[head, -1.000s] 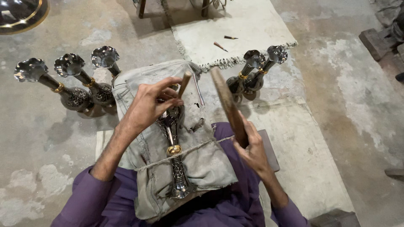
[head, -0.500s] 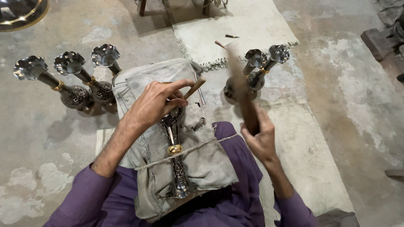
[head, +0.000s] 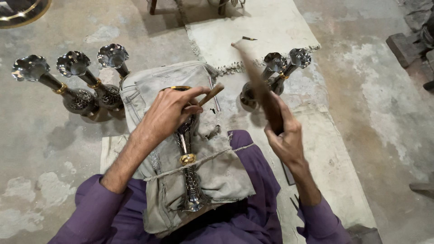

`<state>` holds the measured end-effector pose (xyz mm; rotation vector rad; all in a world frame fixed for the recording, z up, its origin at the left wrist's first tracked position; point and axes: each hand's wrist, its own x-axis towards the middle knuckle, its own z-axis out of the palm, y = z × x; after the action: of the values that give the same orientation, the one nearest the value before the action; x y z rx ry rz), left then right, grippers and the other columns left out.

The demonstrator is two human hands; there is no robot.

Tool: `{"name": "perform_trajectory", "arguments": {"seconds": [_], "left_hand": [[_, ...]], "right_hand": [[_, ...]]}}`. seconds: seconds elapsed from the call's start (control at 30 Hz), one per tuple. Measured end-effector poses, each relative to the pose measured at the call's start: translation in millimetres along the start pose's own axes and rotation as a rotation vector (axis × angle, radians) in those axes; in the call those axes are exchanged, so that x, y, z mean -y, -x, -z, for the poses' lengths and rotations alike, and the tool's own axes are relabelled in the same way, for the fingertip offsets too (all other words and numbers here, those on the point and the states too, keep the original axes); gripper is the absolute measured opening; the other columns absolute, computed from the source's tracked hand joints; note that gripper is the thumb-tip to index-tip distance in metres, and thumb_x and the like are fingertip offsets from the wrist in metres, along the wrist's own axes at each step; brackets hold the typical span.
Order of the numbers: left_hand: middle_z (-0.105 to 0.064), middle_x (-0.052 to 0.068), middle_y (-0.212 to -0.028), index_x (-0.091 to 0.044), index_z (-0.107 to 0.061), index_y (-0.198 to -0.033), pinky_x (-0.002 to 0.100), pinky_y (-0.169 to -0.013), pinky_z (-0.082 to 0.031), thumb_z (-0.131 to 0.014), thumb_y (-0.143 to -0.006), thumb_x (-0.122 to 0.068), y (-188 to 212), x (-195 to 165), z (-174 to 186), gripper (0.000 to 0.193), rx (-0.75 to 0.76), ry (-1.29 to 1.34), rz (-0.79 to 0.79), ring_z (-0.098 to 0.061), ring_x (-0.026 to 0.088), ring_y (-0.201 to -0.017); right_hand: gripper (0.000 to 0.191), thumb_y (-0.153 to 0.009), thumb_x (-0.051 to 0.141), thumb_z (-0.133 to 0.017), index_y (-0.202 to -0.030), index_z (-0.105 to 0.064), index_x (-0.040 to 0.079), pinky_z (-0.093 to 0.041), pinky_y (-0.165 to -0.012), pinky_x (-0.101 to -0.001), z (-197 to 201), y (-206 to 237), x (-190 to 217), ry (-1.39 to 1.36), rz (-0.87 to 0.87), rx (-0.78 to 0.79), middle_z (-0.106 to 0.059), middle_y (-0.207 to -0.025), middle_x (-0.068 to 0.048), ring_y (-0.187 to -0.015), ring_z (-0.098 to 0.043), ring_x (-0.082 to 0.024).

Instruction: The person sits on the floor with an engraved brass vase resting on a cloth cushion on their lap. They hold a small punch against the vase surface with one hand and strike it repeatedly with a wooden mallet held in the other hand, working the pattern around the vase body.

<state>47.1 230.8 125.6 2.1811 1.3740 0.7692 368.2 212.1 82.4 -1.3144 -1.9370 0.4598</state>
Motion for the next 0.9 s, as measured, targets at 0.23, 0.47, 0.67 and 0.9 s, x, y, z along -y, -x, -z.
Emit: {"name": "perform_trajectory", "arguments": {"seconds": [0.23, 0.47, 0.67, 0.9], "left_hand": [[-0.078, 0.009, -0.088, -0.015, -0.064, -0.127, 0.041, -0.067, -0.060, -0.078, -0.084, -0.011, 7, 3, -4, 0.045, -0.081, 0.031, -0.014, -0.077, 0.025, -0.076], [-0.080, 0.009, -0.091, -0.013, -0.063, -0.129, 0.039, -0.069, -0.062, -0.076, -0.087, -0.008, 16, 1, -7, 0.044, -0.152, 0.098, 0.028, -0.079, 0.025, -0.081], [-0.079, 0.012, -0.091, -0.012, -0.063, -0.130, 0.039, -0.070, -0.062, -0.075, -0.089, -0.007, 21, -1, -8, 0.043, -0.191, 0.135, 0.077, -0.080, 0.026, -0.083], [-0.079, 0.014, -0.098, -0.011, -0.063, -0.132, 0.039, -0.074, -0.064, -0.075, -0.091, -0.008, 23, 9, -18, 0.043, -0.270, 0.129, 0.029, -0.080, 0.027, -0.087]], "right_hand": [[0.082, -0.079, -0.004, -0.064, -0.155, -0.047, 0.023, -0.064, -0.079, -0.0355, -1, -8, 8, 0.112, 0.070, -0.016, -0.075, -0.117, -0.014, -0.087, -0.074, -0.021], [0.084, -0.086, 0.000, -0.065, -0.161, -0.037, 0.027, -0.064, -0.081, -0.0358, 5, -23, 16, 0.076, 0.138, 0.050, -0.076, -0.113, -0.010, -0.086, -0.075, -0.019], [0.080, -0.091, -0.001, -0.066, -0.160, -0.039, 0.028, -0.065, -0.070, -0.0342, 9, -38, 19, 0.352, 0.179, 0.064, -0.075, -0.120, -0.014, -0.087, -0.075, -0.021], [0.073, -0.090, 0.001, -0.067, -0.153, -0.049, 0.031, -0.064, -0.061, -0.0365, 12, -52, 31, 0.483, 0.072, 0.138, -0.079, -0.110, -0.008, -0.077, -0.075, -0.020]]}}
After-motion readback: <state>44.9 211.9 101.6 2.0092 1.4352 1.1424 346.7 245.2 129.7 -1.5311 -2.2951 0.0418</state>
